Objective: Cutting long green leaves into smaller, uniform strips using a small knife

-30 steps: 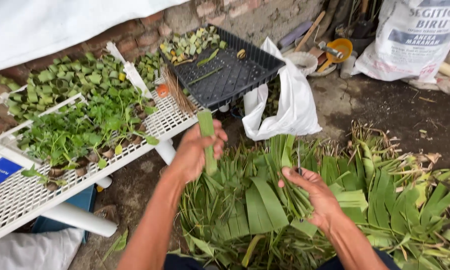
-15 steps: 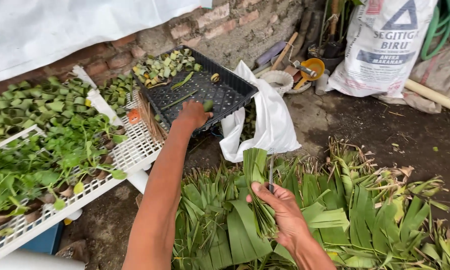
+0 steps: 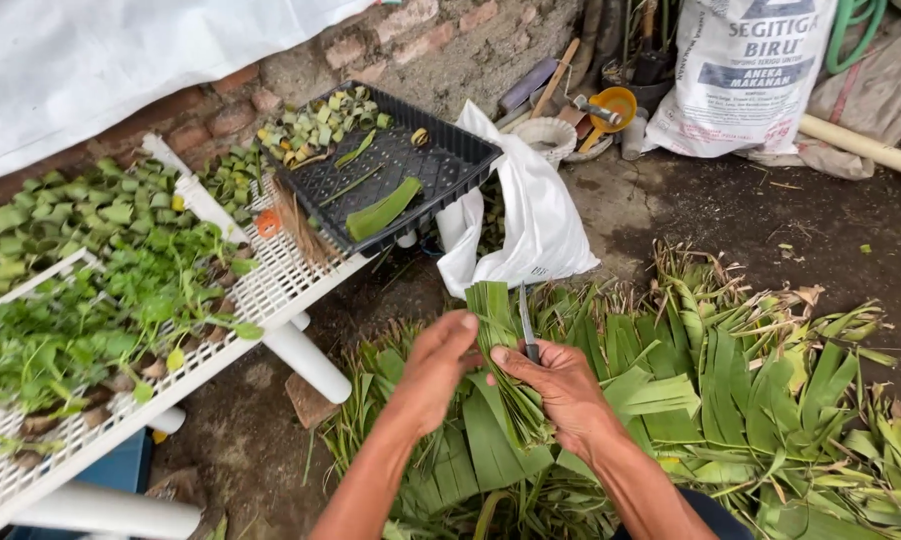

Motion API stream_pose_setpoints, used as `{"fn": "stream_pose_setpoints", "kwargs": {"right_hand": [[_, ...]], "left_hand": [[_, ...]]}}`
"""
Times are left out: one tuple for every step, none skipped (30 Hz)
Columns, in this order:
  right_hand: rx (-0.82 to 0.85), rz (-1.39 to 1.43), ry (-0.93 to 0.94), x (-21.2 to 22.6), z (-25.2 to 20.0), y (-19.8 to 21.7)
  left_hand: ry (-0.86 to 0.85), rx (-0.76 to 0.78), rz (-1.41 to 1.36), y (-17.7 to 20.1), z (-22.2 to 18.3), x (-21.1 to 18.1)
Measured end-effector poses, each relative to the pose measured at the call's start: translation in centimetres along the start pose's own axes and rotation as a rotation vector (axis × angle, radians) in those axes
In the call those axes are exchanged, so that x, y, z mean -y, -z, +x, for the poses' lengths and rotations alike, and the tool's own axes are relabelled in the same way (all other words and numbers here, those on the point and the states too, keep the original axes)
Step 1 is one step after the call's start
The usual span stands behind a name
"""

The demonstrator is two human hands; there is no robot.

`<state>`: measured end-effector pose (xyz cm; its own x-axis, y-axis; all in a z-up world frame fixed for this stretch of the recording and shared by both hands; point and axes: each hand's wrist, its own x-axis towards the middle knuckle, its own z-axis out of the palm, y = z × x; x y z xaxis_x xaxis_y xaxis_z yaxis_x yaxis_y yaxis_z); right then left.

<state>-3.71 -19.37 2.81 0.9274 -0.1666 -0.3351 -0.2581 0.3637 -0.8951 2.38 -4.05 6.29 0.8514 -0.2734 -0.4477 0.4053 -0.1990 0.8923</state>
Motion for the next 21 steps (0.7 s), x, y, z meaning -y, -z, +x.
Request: {"fn": "stream_pose_setpoints", "kwargs": {"right_hand": [[0.031,-0.014,0.029,-0.1,-0.4,-0.2],[0.059,-0.022,0.057,-0.2,-0.8,-0.4],[0.065,-0.02,0.05,-0.6,-1.1,-0.7],[0.085,-0.021,0.07,-0.9,-1.3,-0.8],[0.105,-0.022,0.089,-1.1,-1.6,-0.9],[0.099,-0.018,0.09,-0.2,-2.5,-1.4],[0.101,0.001,0.153,0.8,-3.5,-1.9],[0.102,0.018,0.215,1.8,-4.5,-2.4],[0.097,0.019,0.215,1.7,-4.7,-2.3],[0.112,0.006,0.22,1.6,-4.8,-2.3],[0.127,-0.008,0.226,1.5,-4.9,-2.4],[0.126,-0.012,0.225,1.4,-5.1,-2.4],[0.125,-0.023,0.236,1.3,-5.3,-2.5],[0.121,-0.035,0.247,1.2,-5.4,-2.6],[0.119,-0.04,0.246,1.2,-5.6,-2.6],[0.115,-0.055,0.263,1.1,-5.7,-2.6],[0.111,-0.07,0.28,1.0,-5.8,-2.6],[0.109,-0.073,0.279,1.0,-5.9,-2.7],[0.106,-0.087,0.296,1.0,-6.0,-2.7],[0.105,-0.101,0.314,1.0,-6.0,-2.7],[0.105,-0.105,0.313,1.0,-6.1,-2.8]], "left_hand": [[-0.039,0.052,-0.222,-0.1,0.9,2.2],[-0.078,0.105,-0.438,0.0,1.8,4.3],[-0.074,0.097,-0.438,-0.2,0.6,4.0],[-0.154,0.132,-0.487,-0.5,-0.4,3.6],[-0.234,0.167,-0.535,-0.9,-1.4,3.1],[-0.231,0.173,-0.53,-0.9,-1.8,3.5],[-0.248,0.164,-0.564,-0.8,-2.1,3.9],[-0.264,0.154,-0.6,-0.8,-2.5,4.3],[-0.261,0.158,-0.599,-1.2,-3.5,3.4],[-0.3,0.153,-0.642,-1.5,-4.3,2.6],[-0.339,0.147,-0.686,-1.8,-5.2,1.7],[-0.339,0.148,-0.69,-1.6,-4.8,2.3],[-0.351,0.142,-0.681,-1.3,-4.4,2.9],[-0.363,0.138,-0.672,-1.1,-3.9,3.4],[-0.361,0.14,-0.677,-1.0,-3.4,4.0],[-0.36,0.115,-0.647,-0.8,-3.0,4.7],[-0.359,0.089,-0.617,-0.7,-2.5,5.3],[-0.358,0.092,-0.621,-0.5,-2.1,5.7],[-0.343,0.092,-0.62,-0.4,-1.7,6.0],[-0.33,0.091,-0.619,-0.2,-1.3,6.4],[-0.33,0.091,-0.622,-0.2,-1.1,6.6]]}}
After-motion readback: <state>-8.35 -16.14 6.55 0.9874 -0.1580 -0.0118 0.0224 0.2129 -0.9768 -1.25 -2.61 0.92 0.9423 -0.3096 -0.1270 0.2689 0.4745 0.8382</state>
